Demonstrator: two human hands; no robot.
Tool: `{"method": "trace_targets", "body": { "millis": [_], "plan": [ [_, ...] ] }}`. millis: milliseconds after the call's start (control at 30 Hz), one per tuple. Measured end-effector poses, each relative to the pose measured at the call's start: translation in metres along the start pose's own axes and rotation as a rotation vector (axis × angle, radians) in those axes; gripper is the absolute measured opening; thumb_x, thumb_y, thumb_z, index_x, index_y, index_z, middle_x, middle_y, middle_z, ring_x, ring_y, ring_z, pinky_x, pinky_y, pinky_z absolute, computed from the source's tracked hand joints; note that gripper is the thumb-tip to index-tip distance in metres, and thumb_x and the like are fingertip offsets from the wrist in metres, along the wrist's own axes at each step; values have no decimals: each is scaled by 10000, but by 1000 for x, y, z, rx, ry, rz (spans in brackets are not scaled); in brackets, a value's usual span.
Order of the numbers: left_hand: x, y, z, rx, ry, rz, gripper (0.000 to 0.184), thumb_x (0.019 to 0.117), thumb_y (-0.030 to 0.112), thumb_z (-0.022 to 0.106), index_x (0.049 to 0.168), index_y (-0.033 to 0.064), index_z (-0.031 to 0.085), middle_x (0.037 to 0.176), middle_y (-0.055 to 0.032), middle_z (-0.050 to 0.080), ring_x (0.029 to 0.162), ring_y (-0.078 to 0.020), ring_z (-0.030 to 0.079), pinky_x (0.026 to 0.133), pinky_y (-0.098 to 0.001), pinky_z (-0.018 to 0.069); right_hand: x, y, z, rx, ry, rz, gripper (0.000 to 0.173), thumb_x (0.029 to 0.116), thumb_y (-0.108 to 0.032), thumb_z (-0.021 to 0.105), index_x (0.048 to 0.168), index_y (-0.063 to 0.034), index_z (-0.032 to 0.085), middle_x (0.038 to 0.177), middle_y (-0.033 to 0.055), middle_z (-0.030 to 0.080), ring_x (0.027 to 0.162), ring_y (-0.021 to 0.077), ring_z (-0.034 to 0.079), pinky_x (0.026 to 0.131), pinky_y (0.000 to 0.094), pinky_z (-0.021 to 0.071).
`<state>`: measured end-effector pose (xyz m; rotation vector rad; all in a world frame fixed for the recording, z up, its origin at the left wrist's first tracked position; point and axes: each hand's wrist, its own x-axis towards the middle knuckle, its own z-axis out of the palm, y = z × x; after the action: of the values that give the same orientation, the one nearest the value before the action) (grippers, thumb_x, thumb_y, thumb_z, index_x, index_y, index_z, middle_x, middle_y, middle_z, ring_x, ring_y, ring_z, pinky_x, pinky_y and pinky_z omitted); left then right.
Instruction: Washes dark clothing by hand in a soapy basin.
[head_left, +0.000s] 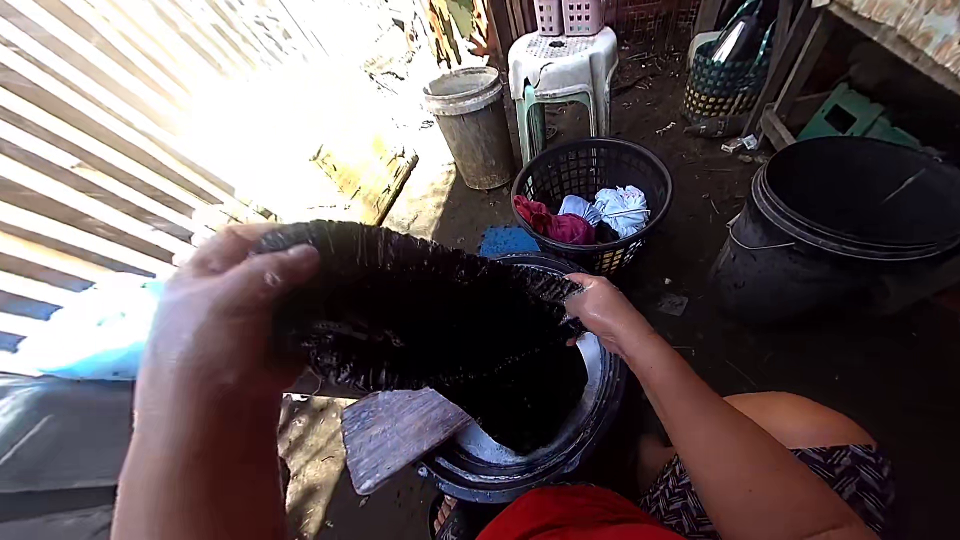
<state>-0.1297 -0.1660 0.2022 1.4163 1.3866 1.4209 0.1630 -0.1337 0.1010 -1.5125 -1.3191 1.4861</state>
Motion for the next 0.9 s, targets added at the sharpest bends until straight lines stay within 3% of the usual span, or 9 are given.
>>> {"method": "trace_targets", "body": {
  "millis": [67, 200, 267, 367, 567, 633, 700, 800, 900],
  "plan": [
    [-13, -27, 4, 233, 80, -205, 214, 941, 92, 593, 1150, 137, 594, 894, 11, 675, 725, -80, 657, 623, -307, 579, 7, 7, 4, 62, -9, 45, 499, 957, 46, 512, 1442, -62, 558, 1183, 224, 651, 851, 281, 670, 666, 444, 571],
    [-26, -98, -1, 661, -36, -464, 249, 1003, 96, 633, 1242, 30, 624, 1097, -232, 666, 992, -359, 642, 868, -614, 487, 22, 27, 28, -3, -88, 97, 472, 971, 14, 505, 1431, -66, 570, 1180, 232, 648, 924, 310, 662, 733, 490, 560],
    [-28, -116, 5, 835, -153, -505, 245, 1021, 122, 619, 1249, 38, 648, 1147, -252, 676, 1091, -420, 639, 937, -670, 452, 28, 31, 38, -74, -106, 72, 407, 973, 4, 524, 1362, -52, 631, 1210, 229, 664, 1068, 336, 647, 880, 552, 520],
    [-26, -128, 15, 928, -263, -531, 248, 1024, 141, 609, 1249, 51, 663, 1149, -225, 689, 1118, -404, 639, 963, -650, 451, 33, 27, 38, -162, -51, -16, 356, 1001, -18, 527, 1331, -36, 660, 1276, 225, 664, 1241, 353, 598, 1037, 581, 442],
    [-30, -152, -5, 1102, -149, -451, 259, 927, 37, 680, 1185, 69, 673, 1175, -250, 663, 1102, -476, 630, 907, -712, 465, 51, 47, 8, -442, 300, -333, 262, 953, 17, 579, 1085, -83, 782, 1172, 133, 734, 1170, 290, 664, 1016, 520, 503],
    [-38, -172, -11, 1010, -65, -404, 246, 891, 2, 711, 1135, 22, 689, 1230, -250, 626, 1143, -461, 598, 948, -680, 456, 59, 64, 6, -527, 379, -481, 208, 903, 31, 605, 961, -43, 791, 1054, 152, 745, 1090, 335, 665, 960, 522, 507],
    [-45, -187, -15, 708, 17, -409, 257, 884, -39, 704, 1133, -14, 645, 1211, -200, 624, 1084, -335, 618, 926, -552, 501, 60, 67, 5, -505, 346, -418, 211, 921, 43, 580, 966, -20, 777, 1071, 169, 743, 1108, 347, 669, 977, 545, 501],
    [-55, -183, -18, 140, 2, -410, 347, 823, -117, 581, 1100, 88, 544, 1033, -64, 680, 855, -146, 680, 724, -339, 588, 58, 59, -2, -368, 291, -204, 265, 959, 66, 531, 1034, -38, 763, 1119, 177, 733, 1135, 335, 666, 990, 571, 487],
    [-58, -152, -37, -77, -168, -203, 331, 746, -22, 536, 971, 197, 645, 1004, 3, 733, 878, -90, 693, 730, -277, 591, 61, 58, -6, -36, 306, -131, 269, 912, 134, 519, 947, -44, 717, 1050, 117, 698, 1002, 225, 633, 861, 472, 505]
  ]
}}
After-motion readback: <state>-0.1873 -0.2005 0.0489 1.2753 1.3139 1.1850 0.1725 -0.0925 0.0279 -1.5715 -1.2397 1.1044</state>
